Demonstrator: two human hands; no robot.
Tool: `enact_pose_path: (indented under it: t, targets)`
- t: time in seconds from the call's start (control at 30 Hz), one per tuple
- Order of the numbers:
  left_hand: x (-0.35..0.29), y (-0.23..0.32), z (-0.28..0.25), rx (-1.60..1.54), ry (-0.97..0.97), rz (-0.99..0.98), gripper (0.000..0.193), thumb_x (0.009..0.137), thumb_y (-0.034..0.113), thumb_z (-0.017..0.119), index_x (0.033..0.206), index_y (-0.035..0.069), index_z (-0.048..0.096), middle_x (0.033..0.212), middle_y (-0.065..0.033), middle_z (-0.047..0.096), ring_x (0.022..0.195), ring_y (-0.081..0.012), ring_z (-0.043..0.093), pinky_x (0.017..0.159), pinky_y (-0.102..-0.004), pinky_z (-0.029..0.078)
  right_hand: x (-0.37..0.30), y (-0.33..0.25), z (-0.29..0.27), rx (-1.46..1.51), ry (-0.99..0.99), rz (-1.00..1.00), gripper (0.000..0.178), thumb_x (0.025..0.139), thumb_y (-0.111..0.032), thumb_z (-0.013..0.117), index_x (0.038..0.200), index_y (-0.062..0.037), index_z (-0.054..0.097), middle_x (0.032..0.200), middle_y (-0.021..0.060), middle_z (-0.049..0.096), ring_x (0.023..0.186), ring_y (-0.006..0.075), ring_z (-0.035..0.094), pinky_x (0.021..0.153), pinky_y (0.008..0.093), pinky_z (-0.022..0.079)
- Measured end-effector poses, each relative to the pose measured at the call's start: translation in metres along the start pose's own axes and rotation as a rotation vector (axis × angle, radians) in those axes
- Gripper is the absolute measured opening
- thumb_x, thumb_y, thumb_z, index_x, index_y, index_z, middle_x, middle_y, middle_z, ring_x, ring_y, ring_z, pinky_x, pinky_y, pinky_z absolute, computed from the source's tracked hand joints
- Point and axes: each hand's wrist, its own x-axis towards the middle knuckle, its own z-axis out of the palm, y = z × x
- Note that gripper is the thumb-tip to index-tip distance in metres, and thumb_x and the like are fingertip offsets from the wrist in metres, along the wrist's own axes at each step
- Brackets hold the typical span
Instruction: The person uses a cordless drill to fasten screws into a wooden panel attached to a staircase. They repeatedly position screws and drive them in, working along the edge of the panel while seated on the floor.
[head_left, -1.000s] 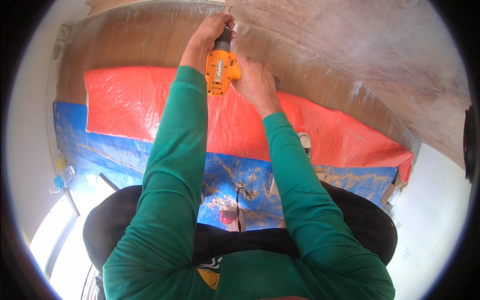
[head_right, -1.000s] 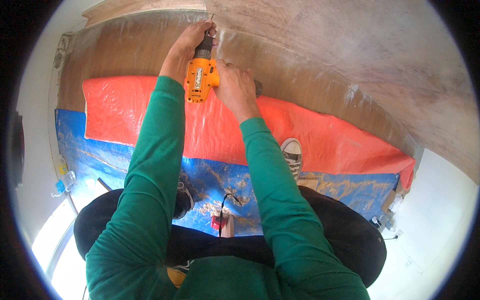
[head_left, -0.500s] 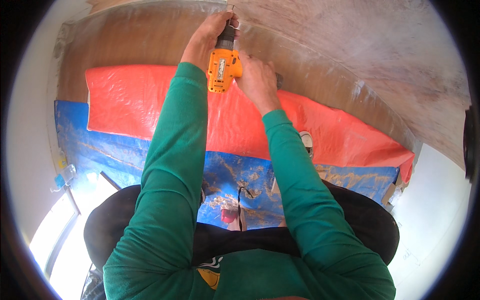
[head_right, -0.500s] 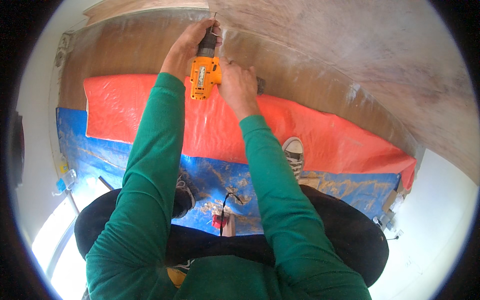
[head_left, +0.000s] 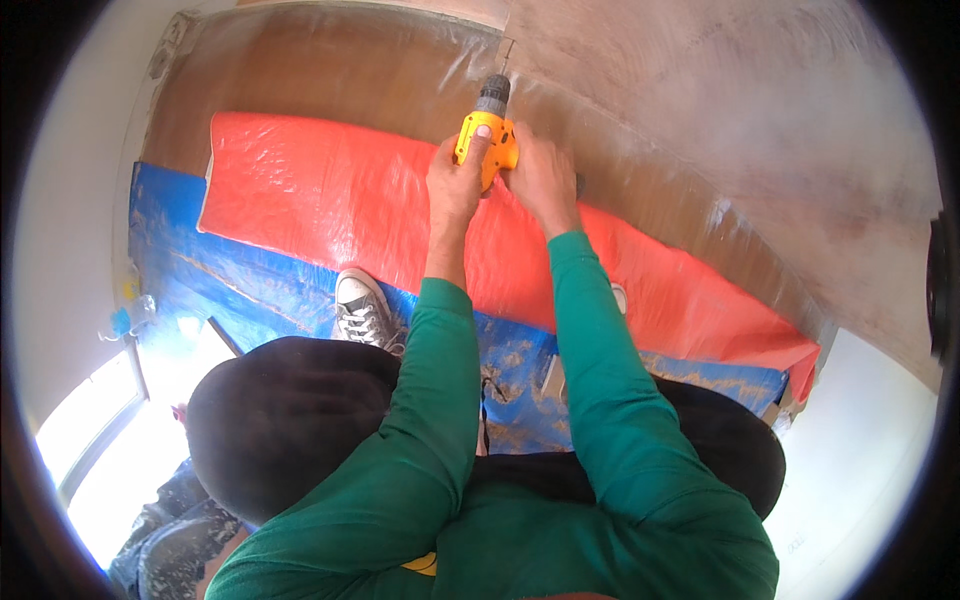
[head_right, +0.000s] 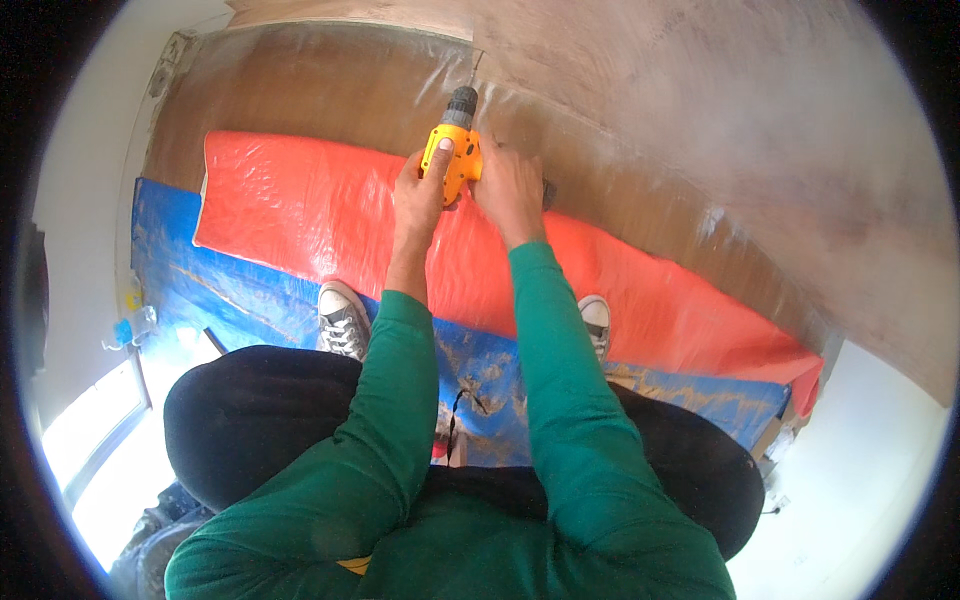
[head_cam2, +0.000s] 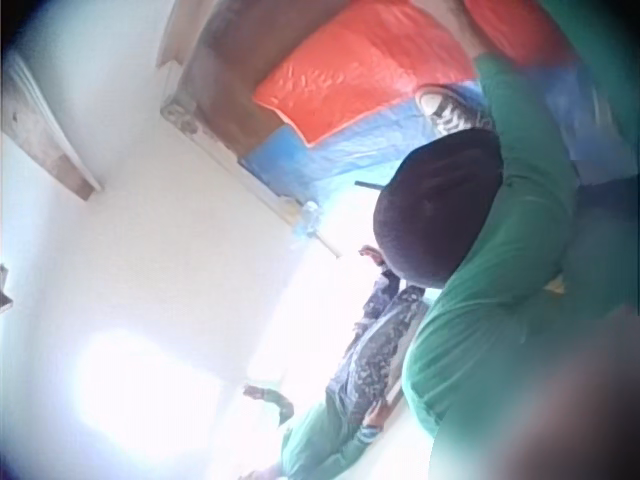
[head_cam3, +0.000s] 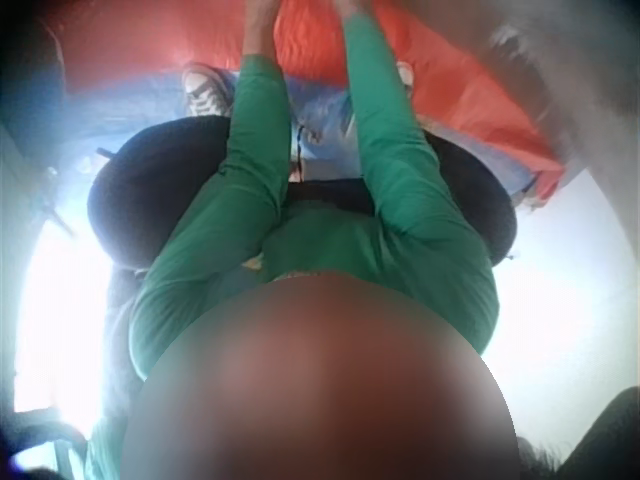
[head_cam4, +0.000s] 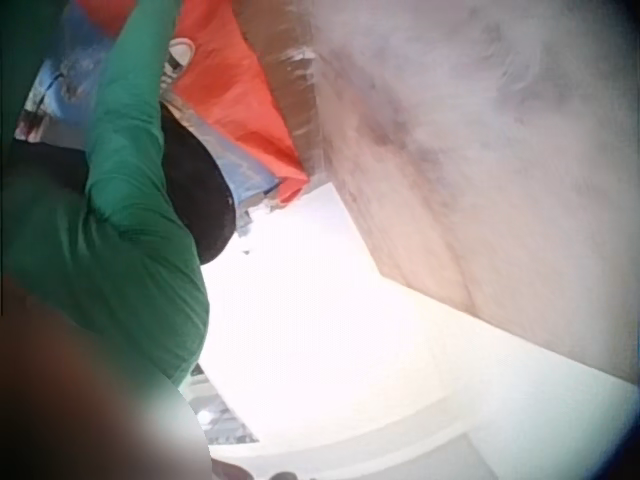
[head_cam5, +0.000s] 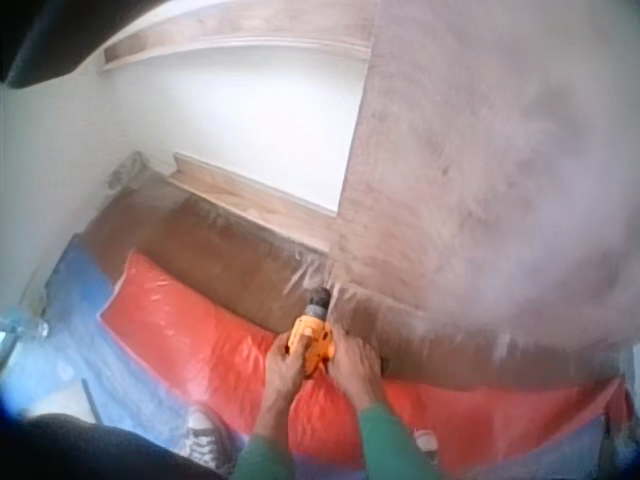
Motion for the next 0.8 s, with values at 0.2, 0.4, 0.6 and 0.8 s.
enact_pose_path:
  t: [0.2, 0.4, 0.6, 0.8]
  targets:
    - [0.006, 0.005, 0.002, 0.080, 0.065, 0.029, 0.065, 0.100, 0.055, 0.078, 0.131, -0.003, 0.075, 0.098, -0.0158, 0.077, 0.077, -0.0196, 0.074, 0.065, -0.0356, 0.060, -0.002, -0.003, 0.003, 0.024, -0.003, 0.022, 0.043, 0.088, -0.021, 0.086, 0.121, -0.0048, 0.063, 0.109, 0.0232, 0.079, 0.099, 0.0468, 0.075, 0.086, 0.0604, 0.054]
    - [0.014, -0.008, 0.002, -0.009, 0.032, 0.036, 0.063, 0.100, 0.053, 0.079, 0.129, -0.003, 0.076, 0.097, -0.0151, 0.077, 0.078, -0.0186, 0.073, 0.065, -0.0354, 0.059, 0.001, -0.004, 0.005, -0.055, 0.008, 0.031, 0.046, 0.088, -0.020, 0.085, 0.128, -0.0091, 0.064, 0.110, 0.0160, 0.080, 0.105, 0.0407, 0.077, 0.094, 0.0597, 0.051]
    - [0.020, -0.015, 0.006, 0.037, 0.060, 0.114, 0.064, 0.102, 0.056, 0.076, 0.130, -0.001, 0.075, 0.091, -0.0127, 0.075, 0.069, -0.0167, 0.071, 0.056, -0.0323, 0.056, 0.003, -0.003, 0.003, -0.040, 0.001, 0.030, 0.042, 0.088, -0.023, 0.086, 0.120, -0.0072, 0.063, 0.112, 0.0201, 0.079, 0.106, 0.0433, 0.075, 0.093, 0.0599, 0.052]
    - [0.019, -0.013, 0.006, 0.042, 0.063, 0.104, 0.066, 0.102, 0.058, 0.075, 0.132, -0.001, 0.074, 0.089, -0.0111, 0.074, 0.065, -0.0157, 0.071, 0.052, -0.0309, 0.055, 0.003, -0.002, 0.000, -0.041, 0.003, 0.013, 0.043, 0.088, -0.022, 0.086, 0.120, -0.0068, 0.062, 0.111, 0.0208, 0.079, 0.106, 0.0444, 0.076, 0.092, 0.0606, 0.053]
